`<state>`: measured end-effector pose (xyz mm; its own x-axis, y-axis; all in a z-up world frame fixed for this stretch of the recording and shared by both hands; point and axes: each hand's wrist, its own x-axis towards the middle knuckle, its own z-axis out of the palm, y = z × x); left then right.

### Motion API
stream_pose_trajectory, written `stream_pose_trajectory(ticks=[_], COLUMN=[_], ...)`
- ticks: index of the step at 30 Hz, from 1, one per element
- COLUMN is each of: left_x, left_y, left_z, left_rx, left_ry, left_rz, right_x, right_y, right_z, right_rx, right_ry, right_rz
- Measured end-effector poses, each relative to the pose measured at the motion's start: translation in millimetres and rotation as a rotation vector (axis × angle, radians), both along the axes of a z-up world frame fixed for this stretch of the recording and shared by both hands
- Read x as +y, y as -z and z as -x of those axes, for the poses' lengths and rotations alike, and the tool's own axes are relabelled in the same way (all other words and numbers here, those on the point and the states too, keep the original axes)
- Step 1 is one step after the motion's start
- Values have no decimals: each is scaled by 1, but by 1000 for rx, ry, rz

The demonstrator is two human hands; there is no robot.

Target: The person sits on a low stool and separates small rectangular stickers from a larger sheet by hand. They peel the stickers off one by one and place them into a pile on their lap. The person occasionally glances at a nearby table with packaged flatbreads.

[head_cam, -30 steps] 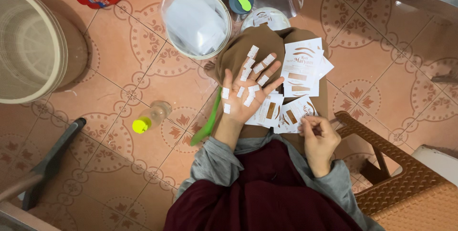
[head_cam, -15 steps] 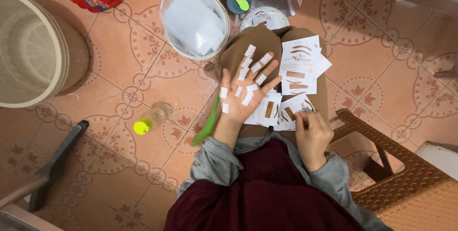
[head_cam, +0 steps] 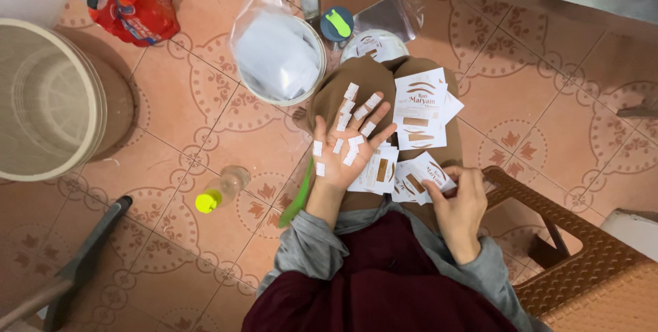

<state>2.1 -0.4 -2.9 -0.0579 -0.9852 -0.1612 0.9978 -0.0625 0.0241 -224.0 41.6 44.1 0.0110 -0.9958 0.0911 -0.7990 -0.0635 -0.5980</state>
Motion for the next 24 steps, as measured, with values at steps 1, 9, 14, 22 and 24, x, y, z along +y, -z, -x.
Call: stream_pose_trajectory(ticks=[1, 9, 14, 22, 24], left_x=[0, 1, 0, 1, -1], left_y=[0, 4, 0, -4, -3], left_z=[0, 1, 1, 1, 2], left_rx=[0, 32, 5, 14, 5], left_ry=[1, -4, -6, -11, -11], left_rz=[5, 10, 18, 13, 6], right_x=[0, -42, -95, -80, -71], right_y=[0, -9, 7, -38, -46], right_z=[2, 48, 31, -18, -36], right_rx=[9, -606, -757, -182, -172], right_ry=[-8, 138, 75, -205, -351], right_rz=[8, -320, -289, 181, 212])
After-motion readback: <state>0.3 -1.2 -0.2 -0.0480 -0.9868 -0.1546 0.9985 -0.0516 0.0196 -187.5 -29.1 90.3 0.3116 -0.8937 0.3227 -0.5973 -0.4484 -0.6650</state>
